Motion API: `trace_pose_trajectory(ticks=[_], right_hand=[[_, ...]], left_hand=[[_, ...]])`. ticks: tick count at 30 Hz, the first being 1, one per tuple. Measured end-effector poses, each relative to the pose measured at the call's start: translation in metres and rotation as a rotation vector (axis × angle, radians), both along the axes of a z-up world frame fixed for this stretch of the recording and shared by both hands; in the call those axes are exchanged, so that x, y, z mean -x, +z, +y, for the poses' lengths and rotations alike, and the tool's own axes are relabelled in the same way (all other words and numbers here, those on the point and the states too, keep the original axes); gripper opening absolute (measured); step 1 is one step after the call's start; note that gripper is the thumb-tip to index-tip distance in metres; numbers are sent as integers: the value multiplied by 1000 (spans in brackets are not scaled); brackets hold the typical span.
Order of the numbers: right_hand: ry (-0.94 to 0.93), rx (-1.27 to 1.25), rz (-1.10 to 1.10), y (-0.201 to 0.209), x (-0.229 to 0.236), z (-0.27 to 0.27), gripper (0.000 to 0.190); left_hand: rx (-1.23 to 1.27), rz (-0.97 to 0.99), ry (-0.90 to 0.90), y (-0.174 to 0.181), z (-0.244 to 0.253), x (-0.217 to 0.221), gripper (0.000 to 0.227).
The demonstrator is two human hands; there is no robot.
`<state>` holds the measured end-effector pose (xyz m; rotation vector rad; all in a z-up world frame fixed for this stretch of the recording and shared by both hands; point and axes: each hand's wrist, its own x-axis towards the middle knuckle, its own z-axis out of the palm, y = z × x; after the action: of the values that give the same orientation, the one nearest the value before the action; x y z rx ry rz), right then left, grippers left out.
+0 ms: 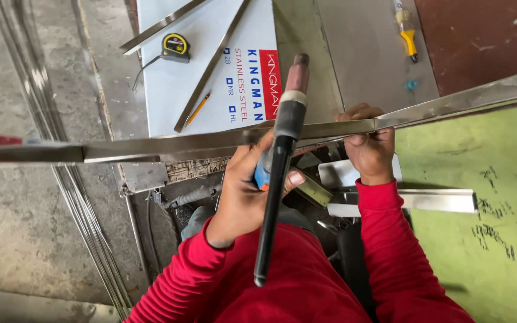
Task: The person measures and marks a stainless steel square tube with a pencil and tape measure. They then position the tube against a larger metal frame and use a handheld welding torch to tack weld the pieces together at the joints.
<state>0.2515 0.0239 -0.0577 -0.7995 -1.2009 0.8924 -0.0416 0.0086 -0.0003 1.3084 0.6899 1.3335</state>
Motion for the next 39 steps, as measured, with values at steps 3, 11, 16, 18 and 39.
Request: trace_pose_trajectory(ticks=[3, 11, 16, 18, 39], right_hand=[[59, -2, 16, -3, -4, -6, 39], [-19, 17, 133, 1, 9, -14, 63], [30, 45, 37, 24, 21, -17, 40], [19, 30, 7, 25, 21, -15, 35], [80, 86, -7, 22, 4, -9, 33]], left_hand=[[-25, 52, -21, 14, 1, 9, 69], [-82, 89, -90, 28, 14, 17, 64], [-57, 214, -220, 29, 15, 28, 58], [-40, 264, -216, 32, 15, 30, 60], [0, 391, -205, 41, 15, 29, 56]])
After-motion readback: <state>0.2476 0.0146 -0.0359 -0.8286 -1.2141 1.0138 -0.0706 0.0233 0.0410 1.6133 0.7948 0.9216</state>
